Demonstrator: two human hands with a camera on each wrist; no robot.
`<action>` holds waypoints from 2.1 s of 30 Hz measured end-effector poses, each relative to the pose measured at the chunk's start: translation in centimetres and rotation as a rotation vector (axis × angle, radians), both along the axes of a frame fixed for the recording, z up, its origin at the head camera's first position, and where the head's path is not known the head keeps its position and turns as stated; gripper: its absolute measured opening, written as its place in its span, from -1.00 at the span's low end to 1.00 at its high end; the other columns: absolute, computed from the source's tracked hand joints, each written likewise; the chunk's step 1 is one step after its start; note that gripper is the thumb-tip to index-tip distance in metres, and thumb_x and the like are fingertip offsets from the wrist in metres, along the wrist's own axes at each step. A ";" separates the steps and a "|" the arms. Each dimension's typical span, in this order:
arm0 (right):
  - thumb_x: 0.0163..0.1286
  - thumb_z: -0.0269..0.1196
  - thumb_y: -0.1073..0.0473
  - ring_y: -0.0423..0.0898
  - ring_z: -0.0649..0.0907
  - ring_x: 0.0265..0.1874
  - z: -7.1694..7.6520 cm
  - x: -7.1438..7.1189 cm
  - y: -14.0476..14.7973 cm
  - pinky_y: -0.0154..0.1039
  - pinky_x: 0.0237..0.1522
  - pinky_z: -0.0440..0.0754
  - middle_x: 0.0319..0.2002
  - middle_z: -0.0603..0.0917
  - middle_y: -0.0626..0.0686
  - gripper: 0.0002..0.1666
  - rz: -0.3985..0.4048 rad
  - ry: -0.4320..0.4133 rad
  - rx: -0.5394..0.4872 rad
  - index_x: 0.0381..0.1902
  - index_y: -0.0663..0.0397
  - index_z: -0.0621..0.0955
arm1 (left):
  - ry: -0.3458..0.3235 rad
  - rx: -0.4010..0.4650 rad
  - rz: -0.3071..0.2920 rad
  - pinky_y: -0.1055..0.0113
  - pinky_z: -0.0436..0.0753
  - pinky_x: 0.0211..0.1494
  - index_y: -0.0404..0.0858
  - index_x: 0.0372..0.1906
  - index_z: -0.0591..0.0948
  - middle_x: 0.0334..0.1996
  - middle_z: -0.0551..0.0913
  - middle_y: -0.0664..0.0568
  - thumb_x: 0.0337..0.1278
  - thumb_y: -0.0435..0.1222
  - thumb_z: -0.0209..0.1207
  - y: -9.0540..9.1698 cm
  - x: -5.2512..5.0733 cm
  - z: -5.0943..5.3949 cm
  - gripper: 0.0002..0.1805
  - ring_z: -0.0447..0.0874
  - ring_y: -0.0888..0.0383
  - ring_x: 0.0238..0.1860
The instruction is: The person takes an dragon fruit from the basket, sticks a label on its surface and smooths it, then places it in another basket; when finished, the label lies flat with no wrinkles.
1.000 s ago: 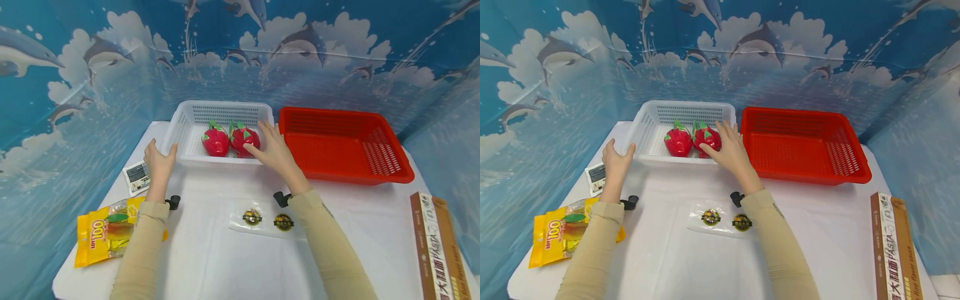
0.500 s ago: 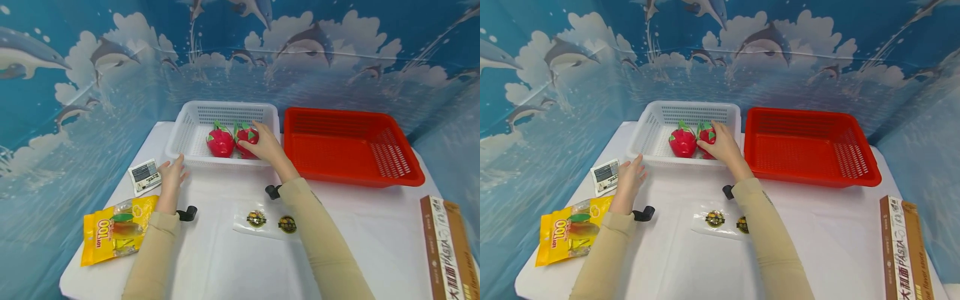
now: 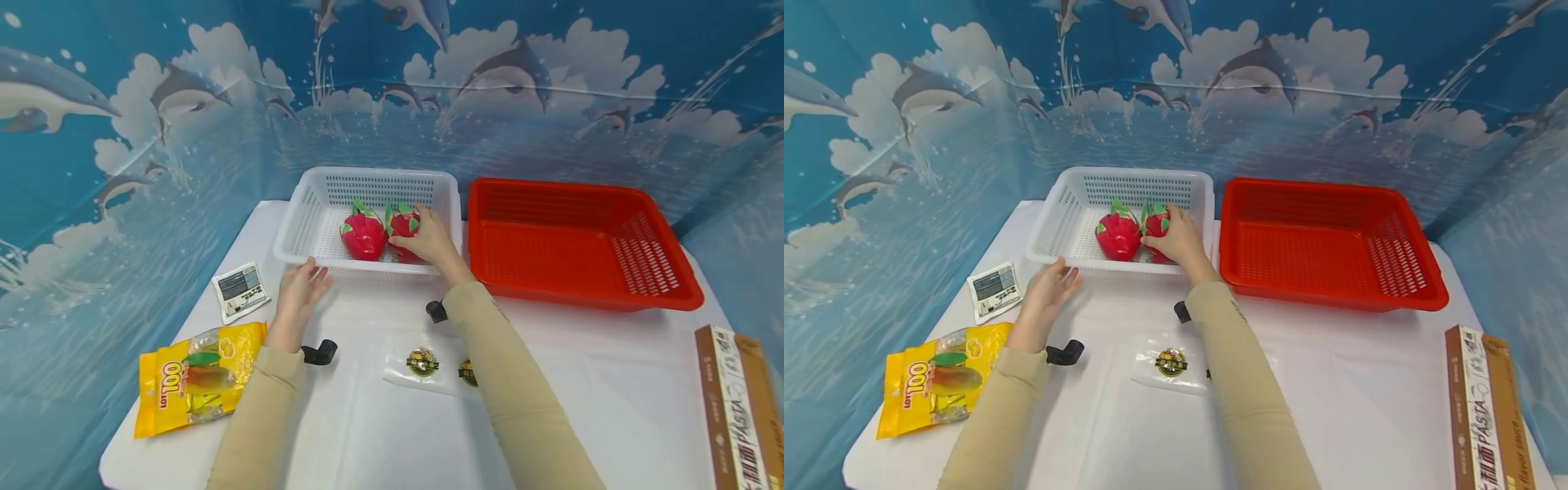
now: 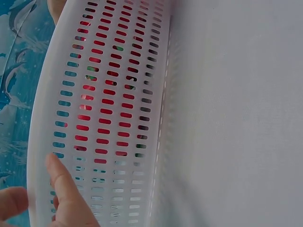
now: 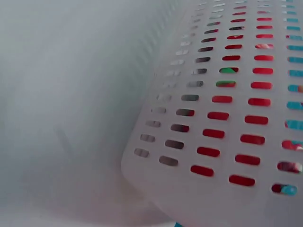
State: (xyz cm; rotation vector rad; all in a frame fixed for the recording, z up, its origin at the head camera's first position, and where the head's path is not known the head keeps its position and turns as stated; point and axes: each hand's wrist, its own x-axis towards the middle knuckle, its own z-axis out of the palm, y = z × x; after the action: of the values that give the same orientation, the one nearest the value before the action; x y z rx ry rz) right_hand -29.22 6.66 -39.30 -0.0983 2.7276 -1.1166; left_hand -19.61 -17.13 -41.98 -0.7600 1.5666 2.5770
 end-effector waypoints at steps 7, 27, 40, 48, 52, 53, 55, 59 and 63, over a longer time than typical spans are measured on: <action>0.19 0.43 -0.08 0.13 0.23 0.46 -0.4 -0.4 -0.5 0.11 0.34 0.43 0.51 0.13 0.19 0.22 -0.051 -0.038 0.012 0.57 0.05 -0.03 | 0.034 -0.024 0.000 0.35 0.60 0.19 -0.29 0.47 0.20 0.00 0.39 0.02 0.54 -0.25 -0.11 0.3 0.0 -0.1 -0.48 0.47 0.12 0.10; 0.12 0.49 0.02 0.10 0.39 0.33 -0.2 0.3 0.0 0.07 0.22 0.56 0.34 0.37 0.17 0.09 -0.153 0.016 -0.071 0.46 0.07 0.15 | 0.115 -0.039 0.052 0.47 0.61 0.13 -0.38 0.43 0.19 0.23 0.40 -0.22 0.53 -0.34 -0.12 1.1 -0.5 -0.5 -0.52 0.60 0.24 -0.10; 0.07 0.51 -0.10 0.05 0.43 0.27 6.0 5.7 4.2 0.06 0.06 0.66 0.33 0.40 0.06 0.09 -0.055 0.095 -0.217 0.45 -0.11 0.19 | 0.128 -0.050 0.085 0.47 0.61 0.11 -0.37 0.44 0.17 0.09 0.45 -0.16 0.52 -0.34 -0.12 1.1 0.0 -0.4 -0.50 0.56 0.24 -0.16; -0.04 0.57 -0.09 0.03 0.46 0.23 5.5 12.7 8.3 0.07 0.08 0.65 0.31 0.41 0.02 0.13 0.095 0.121 -0.207 0.42 -0.14 0.22 | 0.123 -0.060 0.098 0.46 0.62 0.11 -0.38 0.43 0.17 0.03 0.49 -0.08 0.52 -0.35 -0.13 1.1 -0.1 -0.6 -0.51 0.58 0.19 -0.04; -0.07 0.60 -0.04 0.05 0.47 0.20 4.3 16.4 9.7 0.00 -0.01 0.69 0.25 0.44 0.04 0.13 0.166 0.107 -0.200 0.39 -0.14 0.25 | 0.117 -0.082 0.094 0.47 0.61 0.11 -0.37 0.43 0.17 -0.02 0.50 -0.01 0.53 -0.33 -0.13 1.1 0.0 -0.6 -0.51 0.59 0.21 -0.06; -0.07 0.60 -0.04 0.07 0.46 0.20 4.0 17.3 10.0 -0.01 -0.04 0.71 0.24 0.44 0.06 0.12 0.181 0.099 -0.194 0.39 -0.13 0.25 | 0.115 -0.086 0.092 0.47 0.61 0.11 -0.35 0.43 0.17 -0.03 0.50 0.02 0.53 -0.33 -0.13 1.1 0.0 -0.6 -0.51 0.59 0.22 -0.06; -0.09 0.61 -0.03 0.09 0.45 0.22 3.2 19.0 10.3 -0.06 -0.08 0.72 0.24 0.45 0.07 0.12 0.205 0.075 -0.188 0.38 -0.15 0.27 | 0.110 -0.090 0.086 0.48 0.61 0.10 -0.33 0.44 0.17 -0.03 0.50 0.04 0.53 -0.32 -0.12 1.1 0.0 -0.5 -0.51 0.59 0.24 -0.06; -0.10 0.62 -0.01 0.10 0.47 0.21 1.5 21.8 10.7 -0.18 -0.12 0.73 0.27 0.45 0.04 0.08 0.280 0.057 -0.218 0.35 -0.20 0.31 | 0.099 -0.079 0.090 0.48 0.62 0.09 -0.31 0.43 0.16 0.00 0.49 0.03 0.52 -0.31 -0.11 1.0 0.0 -0.5 -0.51 0.58 0.22 -0.02; -0.11 0.63 0.04 0.07 0.46 0.22 -0.1 24.0 11.0 -0.27 -0.10 0.70 0.31 0.44 -0.01 0.05 0.359 0.060 -0.271 0.32 -0.25 0.34 | 0.087 -0.067 0.090 0.50 0.62 0.07 -0.31 0.44 0.15 0.00 0.48 0.03 0.52 -0.31 -0.11 0.9 0.0 -0.5 -0.50 0.58 0.23 -0.03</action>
State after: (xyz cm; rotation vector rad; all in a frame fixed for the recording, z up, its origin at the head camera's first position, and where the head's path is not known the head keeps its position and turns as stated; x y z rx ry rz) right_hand -5.25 17.68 -39.42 -0.6402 2.4522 -1.3742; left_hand -19.61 -16.19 -42.45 -0.7495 1.6887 2.6676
